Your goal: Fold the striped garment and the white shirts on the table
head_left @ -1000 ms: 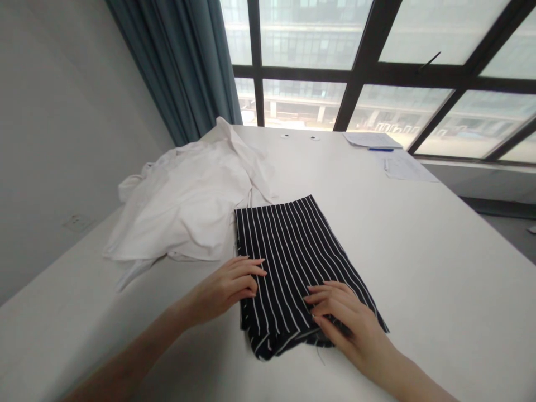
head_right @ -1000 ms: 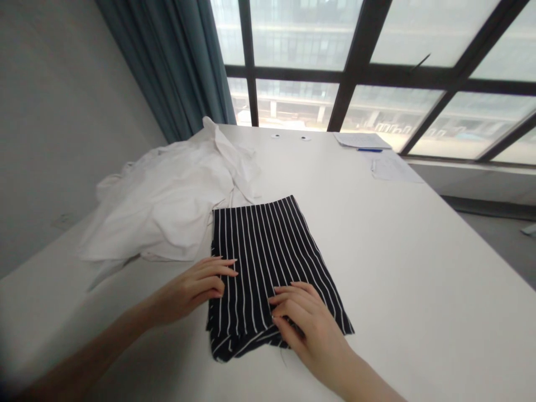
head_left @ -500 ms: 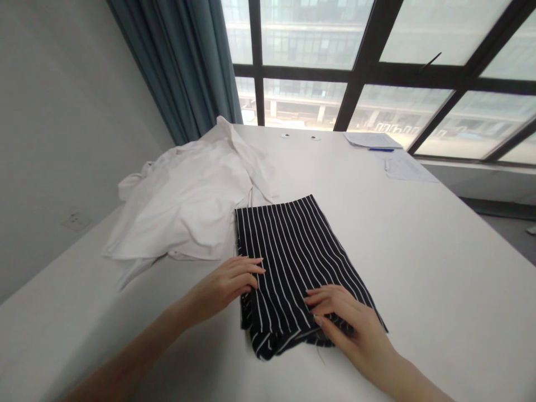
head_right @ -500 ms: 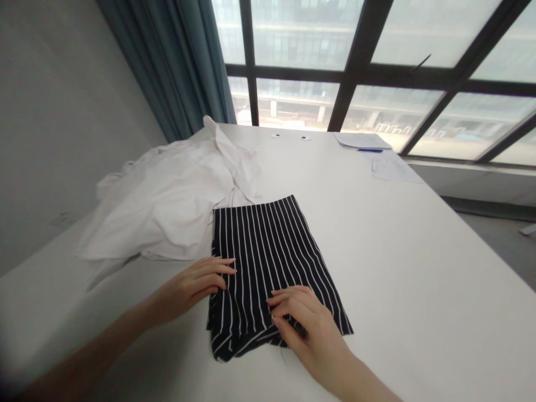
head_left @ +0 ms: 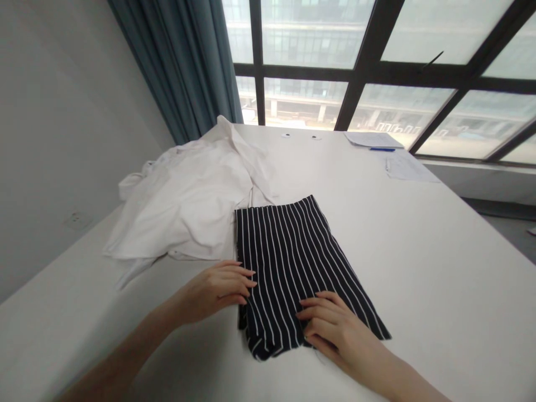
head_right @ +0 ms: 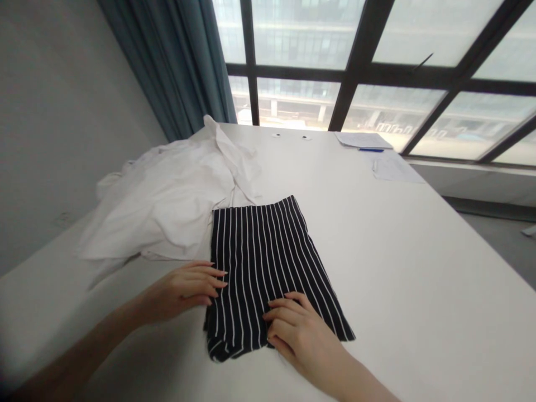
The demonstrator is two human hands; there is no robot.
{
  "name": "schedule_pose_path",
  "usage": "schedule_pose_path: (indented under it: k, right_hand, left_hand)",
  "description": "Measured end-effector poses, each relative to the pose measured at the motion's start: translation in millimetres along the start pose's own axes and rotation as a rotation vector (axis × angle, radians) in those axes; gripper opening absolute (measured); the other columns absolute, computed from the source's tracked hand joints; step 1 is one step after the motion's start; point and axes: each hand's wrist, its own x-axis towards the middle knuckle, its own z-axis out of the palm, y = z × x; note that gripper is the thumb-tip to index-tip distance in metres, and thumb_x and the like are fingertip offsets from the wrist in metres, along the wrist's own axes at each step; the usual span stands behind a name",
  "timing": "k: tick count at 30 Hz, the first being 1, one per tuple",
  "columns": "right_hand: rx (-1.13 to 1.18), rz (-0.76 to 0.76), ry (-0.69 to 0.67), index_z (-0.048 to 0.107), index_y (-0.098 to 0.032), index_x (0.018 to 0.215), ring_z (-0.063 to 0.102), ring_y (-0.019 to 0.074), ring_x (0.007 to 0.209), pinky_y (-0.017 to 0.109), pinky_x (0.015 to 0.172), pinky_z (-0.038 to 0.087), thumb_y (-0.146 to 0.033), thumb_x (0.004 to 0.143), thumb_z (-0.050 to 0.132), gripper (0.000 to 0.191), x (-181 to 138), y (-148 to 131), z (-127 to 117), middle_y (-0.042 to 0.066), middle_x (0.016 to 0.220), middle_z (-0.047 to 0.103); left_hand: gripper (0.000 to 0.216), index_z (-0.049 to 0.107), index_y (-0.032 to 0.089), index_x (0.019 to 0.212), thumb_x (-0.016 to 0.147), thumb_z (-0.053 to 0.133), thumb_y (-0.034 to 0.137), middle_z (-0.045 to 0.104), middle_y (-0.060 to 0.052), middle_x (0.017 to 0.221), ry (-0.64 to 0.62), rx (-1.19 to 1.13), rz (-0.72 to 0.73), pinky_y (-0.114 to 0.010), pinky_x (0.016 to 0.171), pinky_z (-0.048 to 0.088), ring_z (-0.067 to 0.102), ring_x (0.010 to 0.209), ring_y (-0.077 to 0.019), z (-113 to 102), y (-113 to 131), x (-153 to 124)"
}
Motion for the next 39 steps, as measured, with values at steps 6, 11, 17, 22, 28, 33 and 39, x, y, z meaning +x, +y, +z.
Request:
schedule_pose_path:
  k: [6, 11, 17, 22, 28, 33, 39]
  right_hand:
    - [0.016, 0.044, -0.078, 0.065, -0.022, 0.089, 0.057, 0.0183, 0.120, 0.041, 0.107, 0.035, -0.024, 0.097, 0.053, 0.014, 3.6, -4.0, -3.8, 0.001, 0.117, 0.070]
    - [0.145, 0.061, -0.140, 0.068, -0.024, 0.098, 0.063, 0.0145, 0.107, 0.032, 0.099, 0.044, -0.029, 0.098, 0.051, 0.017, 13.7, -2.3, -25.0, -0.001, 0.106, 0.073]
    - [-0.231, 0.241, 0.190, 0.064, -0.024, 0.118, 0.048, 0.0254, 0.131, 0.049, 0.108, 0.039, -0.027, 0.098, 0.045, 0.028, 11.9, 46.6, -30.3, 0.007, 0.131, 0.063]
    - [-0.470, 0.269, 0.109, 0.043, -0.026, 0.145, 0.032, 0.0268, 0.143, 0.052, 0.110, 0.038, -0.036, 0.098, 0.043, 0.047, -7.5, 70.4, -13.7, 0.002, 0.152, 0.044]
    - [-0.637, 0.223, 0.095, 0.040, -0.024, 0.148, 0.043, 0.0312, 0.134, 0.054, 0.105, 0.040, -0.048, 0.096, 0.045, 0.057, -27.9, 43.3, -0.5, 0.004, 0.152, 0.043]
    - [-0.608, 0.197, 0.084, 0.056, -0.023, 0.133, 0.058, 0.0311, 0.113, 0.058, 0.102, 0.037, -0.050, 0.093, 0.051, 0.049, -20.3, 23.2, -14.7, 0.007, 0.133, 0.062]
    - [-0.517, 0.210, 0.213, 0.068, -0.021, 0.107, 0.061, 0.0260, 0.104, 0.054, 0.102, 0.036, -0.025, 0.096, 0.049, 0.022, 31.5, 41.6, -44.2, 0.007, 0.109, 0.072]
  left_hand:
    - [0.029, 0.065, 0.017, 0.080, 0.100, 0.047, 0.028, 0.069, -0.001, 0.076, 0.103, 0.151, -0.078, -0.036, 0.090, 0.048, 0.064, 0.074, -0.0154, -2.2, 10.0, 31.5]
    - [0.021, 0.065, 0.017, 0.104, 0.100, 0.046, 0.026, 0.069, -0.007, 0.105, 0.131, 0.198, -0.076, -0.037, 0.093, 0.048, 0.062, 0.102, -0.0201, 20.6, 20.6, 67.7]
    - [0.058, 0.042, 0.023, 0.143, 0.094, 0.051, 0.052, 0.038, -0.013, 0.153, -0.004, 0.360, -0.129, -0.059, 0.113, 0.026, 0.033, 0.142, -0.0322, 56.3, 17.6, 62.5]
    - [0.067, 0.026, 0.028, 0.152, 0.095, 0.044, 0.059, 0.027, -0.009, 0.159, -0.062, 0.348, -0.131, -0.059, 0.117, 0.017, 0.023, 0.147, -0.0304, 55.6, 11.9, 51.5]
    - [0.068, 0.030, 0.029, 0.151, 0.092, 0.049, 0.059, 0.027, -0.009, 0.159, -0.072, 0.314, -0.184, -0.057, 0.115, 0.022, 0.022, 0.147, -0.0319, 43.4, 4.6, 47.2]
    - [0.054, 0.043, 0.024, 0.144, 0.095, 0.051, 0.047, 0.040, -0.010, 0.153, -0.014, 0.339, -0.315, -0.048, 0.111, 0.033, 0.034, 0.141, -0.0291, 30.5, -4.2, 53.1]
    - [0.032, 0.063, 0.015, 0.120, 0.095, 0.051, 0.031, 0.064, -0.012, 0.122, 0.096, 0.394, -0.380, -0.046, 0.099, 0.044, 0.058, 0.114, -0.0275, 21.6, 4.0, 101.3]
